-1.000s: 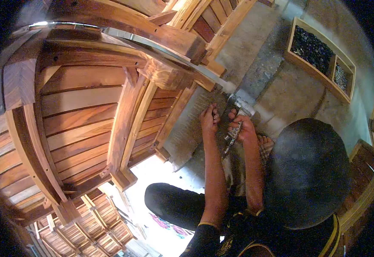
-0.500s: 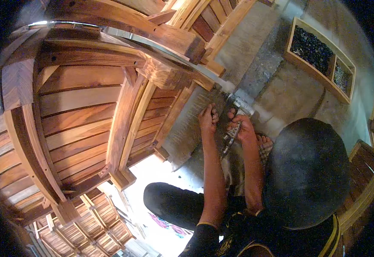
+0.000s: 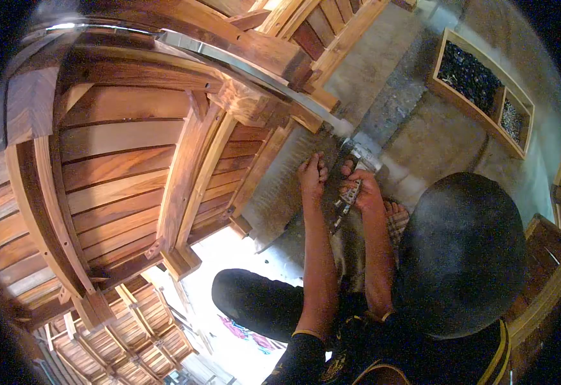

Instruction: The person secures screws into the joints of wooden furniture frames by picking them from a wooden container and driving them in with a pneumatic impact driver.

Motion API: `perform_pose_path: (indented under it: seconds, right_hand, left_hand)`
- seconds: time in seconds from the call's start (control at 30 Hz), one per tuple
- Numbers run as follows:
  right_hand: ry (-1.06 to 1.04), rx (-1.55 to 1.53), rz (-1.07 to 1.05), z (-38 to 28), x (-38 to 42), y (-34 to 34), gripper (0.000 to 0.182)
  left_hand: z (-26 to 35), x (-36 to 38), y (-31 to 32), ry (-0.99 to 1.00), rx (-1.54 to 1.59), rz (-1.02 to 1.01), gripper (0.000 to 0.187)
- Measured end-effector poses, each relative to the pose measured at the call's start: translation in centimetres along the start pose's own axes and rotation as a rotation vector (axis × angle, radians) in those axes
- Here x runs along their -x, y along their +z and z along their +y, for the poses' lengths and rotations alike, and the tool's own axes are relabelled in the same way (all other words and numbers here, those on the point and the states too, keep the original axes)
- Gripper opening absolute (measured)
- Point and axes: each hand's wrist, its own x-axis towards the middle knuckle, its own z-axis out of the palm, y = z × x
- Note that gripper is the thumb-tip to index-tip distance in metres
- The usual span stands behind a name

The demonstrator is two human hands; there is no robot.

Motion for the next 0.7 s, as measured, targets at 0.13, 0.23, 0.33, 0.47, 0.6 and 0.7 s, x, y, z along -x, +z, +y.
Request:
perform_pose_path:
  seconds: [0.13, 0.23, 0.33, 0.47, 0.6, 0.7]
  right_hand:
    - [-0.049, 0.050, 0.041, 0.2, -0.5, -1.2, 0.031]
    - [-0.069, 0.084, 0.070, 0.0, -0.6, -1.2, 0.031]
    - [-0.013, 0.039, 0.074, -0.2, -0.2, 0.0, 0.031]
    - [0.045, -0.019, -0.039, -0.3, -0.1, 0.5, 0.030]
    - [0.034, 0.039, 0.070, 1.1, 0.2, 1.2, 0.028]
    - [-0.090, -0.042, 0.079, 3.5, -0.2, 2.2, 0.026]
  left_hand:
    - [0.2, 0.2, 0.3, 0.025, -0.002, -0.011, 0.020]
    - [0.1, -0.1, 0.2, 0.019, 0.018, -0.023, 0.020]
    - [0.2, 0.2, 0.3, 0.029, 0.004, -0.016, 0.022]
    - [0.1, -0.1, 0.3, 0.006, 0.008, 0.000, 0.022]
    - [0.6, 1.1, 0.7, 0.002, 0.004, 0.028, 0.020]
    - [3.2, 3.4, -1.0, -0.002, -0.114, 0.042, 0.019]
